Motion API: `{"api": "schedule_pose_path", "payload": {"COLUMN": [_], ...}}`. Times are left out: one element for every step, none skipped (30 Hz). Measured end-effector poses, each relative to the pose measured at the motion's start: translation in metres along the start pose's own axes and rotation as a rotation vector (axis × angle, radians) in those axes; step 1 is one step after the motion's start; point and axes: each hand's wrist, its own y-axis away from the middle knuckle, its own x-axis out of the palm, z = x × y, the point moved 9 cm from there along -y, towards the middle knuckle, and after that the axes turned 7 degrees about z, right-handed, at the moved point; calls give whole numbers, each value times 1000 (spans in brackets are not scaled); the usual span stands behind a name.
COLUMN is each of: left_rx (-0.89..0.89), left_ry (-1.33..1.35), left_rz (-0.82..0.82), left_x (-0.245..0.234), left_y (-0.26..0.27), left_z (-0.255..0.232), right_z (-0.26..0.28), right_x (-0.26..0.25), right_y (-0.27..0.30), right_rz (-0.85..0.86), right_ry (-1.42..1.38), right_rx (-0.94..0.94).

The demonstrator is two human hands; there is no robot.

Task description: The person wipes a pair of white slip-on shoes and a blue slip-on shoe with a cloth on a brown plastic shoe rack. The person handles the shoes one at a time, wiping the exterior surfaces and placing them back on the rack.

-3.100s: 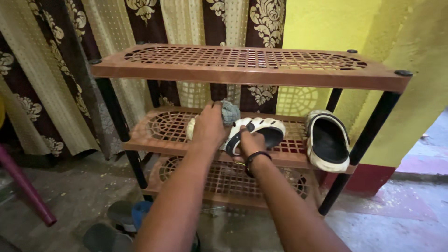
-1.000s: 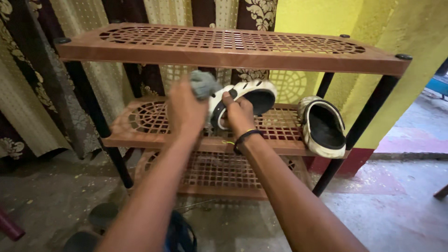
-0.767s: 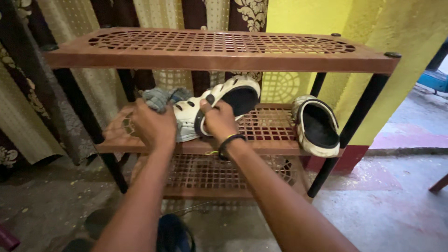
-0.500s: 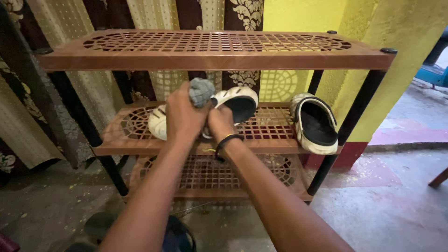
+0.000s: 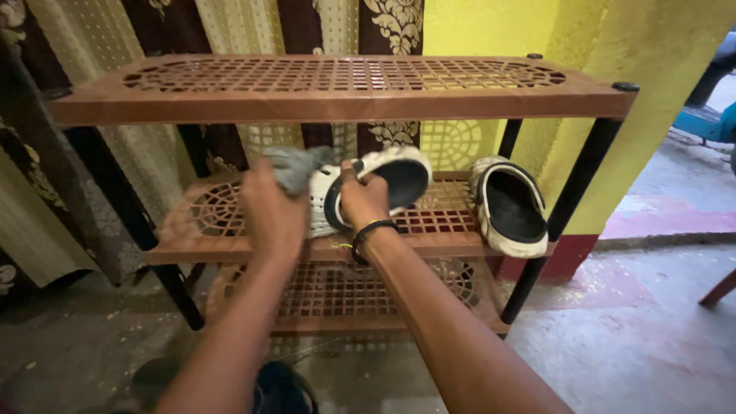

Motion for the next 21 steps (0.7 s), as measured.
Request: {"api": "schedule_pose_path", "payload": {"left_rx": [31, 60, 90, 102, 114, 126, 157, 189, 222, 227, 232, 235, 185, 136, 87, 107, 126, 146, 142, 141, 141], "left_ry": [75, 155, 235, 255, 274, 295, 303, 310, 317, 298, 279, 261, 261, 258, 256, 236, 216, 201, 208, 220, 233], "left_rz": [83, 165, 248, 232, 216, 199, 132, 68, 4, 21, 39, 55, 114, 173, 232, 237, 241, 248, 263, 276, 288], "left_x": [8, 18, 26, 24, 21, 17, 8, 0, -7, -7, -6, -3, 5, 15, 23, 23, 23, 26, 28, 31, 34], "left_y": [-3, -5, -5, -6, -7, -8, -8, -6, -3, -1, 1, 4, 5, 6, 8, 10, 12, 15, 18, 20, 21], "left_z": [-8, -20, -33, -43, -52, -59, -67, -73, -78, -81, -82, -82, -80, -77, -73, -72, -71, -72, -70, -69, -67], "right_z": [-3, -7, -13, -17, -19, -21, -19, -16, -14, -16, -20, -22, -22, -22, -22, -22, -20, -18, -15, -10, -4], "right_x": [0, -3, -6, -10, -13, -17, -25, -32, -39, -44, -50, -60, -70, -81, -90, -98, -103, -114, -124, -136, -145], "right_y": [-1, -1, -1, -4, -10, -16, -23, -30, -35, -39, -41, -45, -50, -55, -59, -58, -56, -49, -40, -32, -26], "right_rz": [-32, -66, -99, -121, -142, -164, -224, -288, -351, -402, -456, -483, -492, -500, -498, -486, -475, -462, -448, -435, -422], "right_ry": [-66, -127, -187, -328, -469, -609, -671, -735, -799, -840, -889, -922, -923, -926, -907, -831, -733, -571, -408, -244, -79], "right_rx": [49, 98, 148, 165, 182, 198, 175, 153, 130, 192, 240, 252, 237, 211, 191, 195, 218, 249, 279, 302, 324]}}
